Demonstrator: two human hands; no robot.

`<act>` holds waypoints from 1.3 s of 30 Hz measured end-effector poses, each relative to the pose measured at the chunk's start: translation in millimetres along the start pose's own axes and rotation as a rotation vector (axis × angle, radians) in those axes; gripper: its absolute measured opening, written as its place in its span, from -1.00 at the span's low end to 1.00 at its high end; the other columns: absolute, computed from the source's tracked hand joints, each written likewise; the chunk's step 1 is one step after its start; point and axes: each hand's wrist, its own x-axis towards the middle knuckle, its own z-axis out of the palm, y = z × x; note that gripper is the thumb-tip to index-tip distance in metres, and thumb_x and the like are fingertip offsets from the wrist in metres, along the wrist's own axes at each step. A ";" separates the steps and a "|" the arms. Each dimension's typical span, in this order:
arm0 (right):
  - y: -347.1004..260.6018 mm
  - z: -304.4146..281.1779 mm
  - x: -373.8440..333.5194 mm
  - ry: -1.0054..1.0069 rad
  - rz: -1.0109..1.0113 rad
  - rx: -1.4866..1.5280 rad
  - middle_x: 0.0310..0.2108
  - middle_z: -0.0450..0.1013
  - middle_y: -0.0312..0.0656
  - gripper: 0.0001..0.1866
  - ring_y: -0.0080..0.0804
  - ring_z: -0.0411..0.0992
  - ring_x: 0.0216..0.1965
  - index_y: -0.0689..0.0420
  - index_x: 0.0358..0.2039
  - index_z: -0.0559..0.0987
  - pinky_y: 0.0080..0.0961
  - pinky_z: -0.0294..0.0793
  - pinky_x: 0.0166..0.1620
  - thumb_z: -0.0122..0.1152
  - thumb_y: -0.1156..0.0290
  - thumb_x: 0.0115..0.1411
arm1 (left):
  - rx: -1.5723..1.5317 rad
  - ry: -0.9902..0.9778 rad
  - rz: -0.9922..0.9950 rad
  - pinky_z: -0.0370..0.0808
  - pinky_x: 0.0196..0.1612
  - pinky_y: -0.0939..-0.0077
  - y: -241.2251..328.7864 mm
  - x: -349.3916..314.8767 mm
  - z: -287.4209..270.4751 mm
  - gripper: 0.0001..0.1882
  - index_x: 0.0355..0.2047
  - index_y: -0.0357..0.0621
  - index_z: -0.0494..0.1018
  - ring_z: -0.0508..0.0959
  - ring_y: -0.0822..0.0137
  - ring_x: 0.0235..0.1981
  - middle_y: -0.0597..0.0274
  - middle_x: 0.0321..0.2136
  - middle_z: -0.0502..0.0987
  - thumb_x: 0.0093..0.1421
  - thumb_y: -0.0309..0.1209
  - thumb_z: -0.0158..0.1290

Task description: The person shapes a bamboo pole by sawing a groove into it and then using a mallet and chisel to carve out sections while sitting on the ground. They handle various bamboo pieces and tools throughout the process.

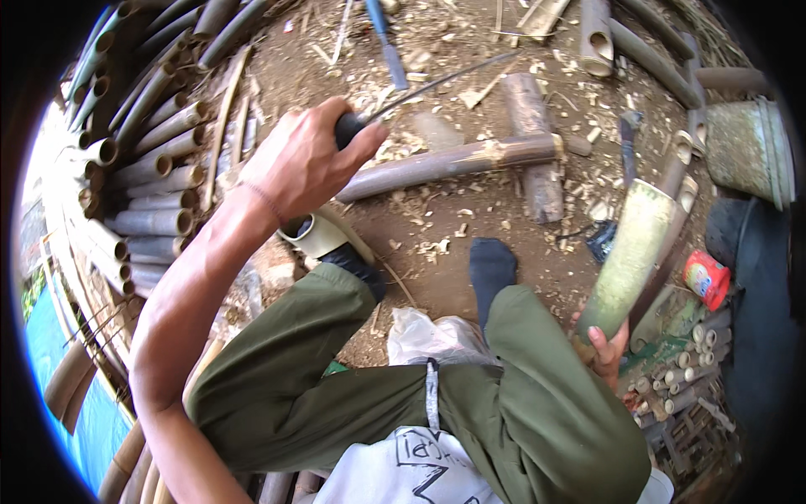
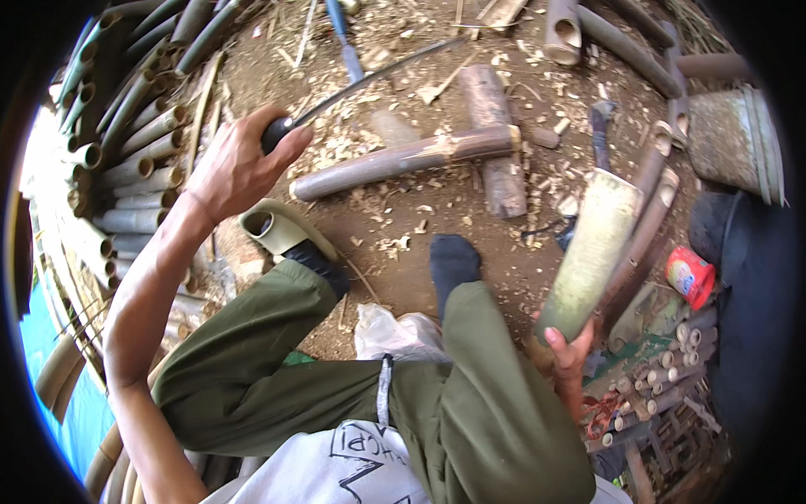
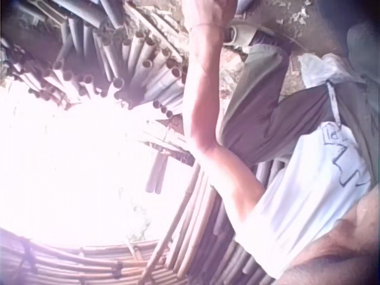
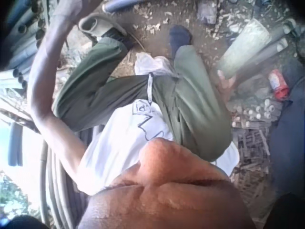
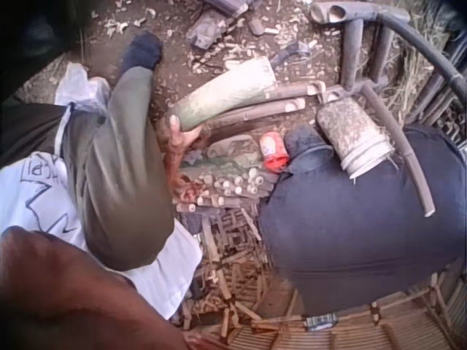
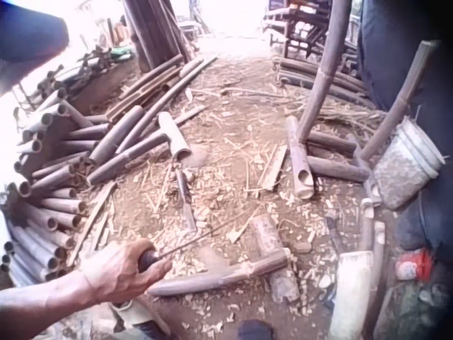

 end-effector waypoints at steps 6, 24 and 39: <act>1.4 11.7 6.7 -0.055 -0.001 0.046 -0.15 0.47 -0.04 -0.23 -0.23 0.54 -0.18 0.29 0.13 0.25 -0.31 0.56 -0.07 0.41 0.31 -0.05 | 0.160 -0.176 -0.065 0.46 -0.37 0.02 13.3 -15.0 15.7 -0.41 -0.43 -0.34 0.48 0.57 -0.20 -0.47 -0.24 -0.61 0.50 0.28 0.08 0.02; -4.4 33.9 28.2 -0.144 0.019 -0.077 0.01 0.40 -0.12 -0.13 -0.37 0.38 0.02 0.28 0.21 0.25 -0.40 0.33 0.13 0.42 0.30 -0.11 | 0.232 -0.263 -0.062 0.46 -0.33 -0.04 19.2 -24.4 39.8 -0.44 -0.43 -0.29 0.44 0.55 -0.26 -0.42 -0.27 -0.57 0.50 0.29 0.07 -0.01; -7.0 64.5 59.1 -0.058 -0.386 -0.214 0.04 0.41 0.04 -0.20 -0.24 0.44 0.04 0.29 0.21 0.24 -0.32 0.43 0.10 0.39 0.36 -0.02 | 0.359 -0.342 -0.112 0.51 -0.30 -0.01 39.2 -19.6 32.7 -0.42 -0.39 -0.27 0.50 0.60 -0.18 -0.42 -0.22 -0.56 0.55 0.31 0.09 -0.07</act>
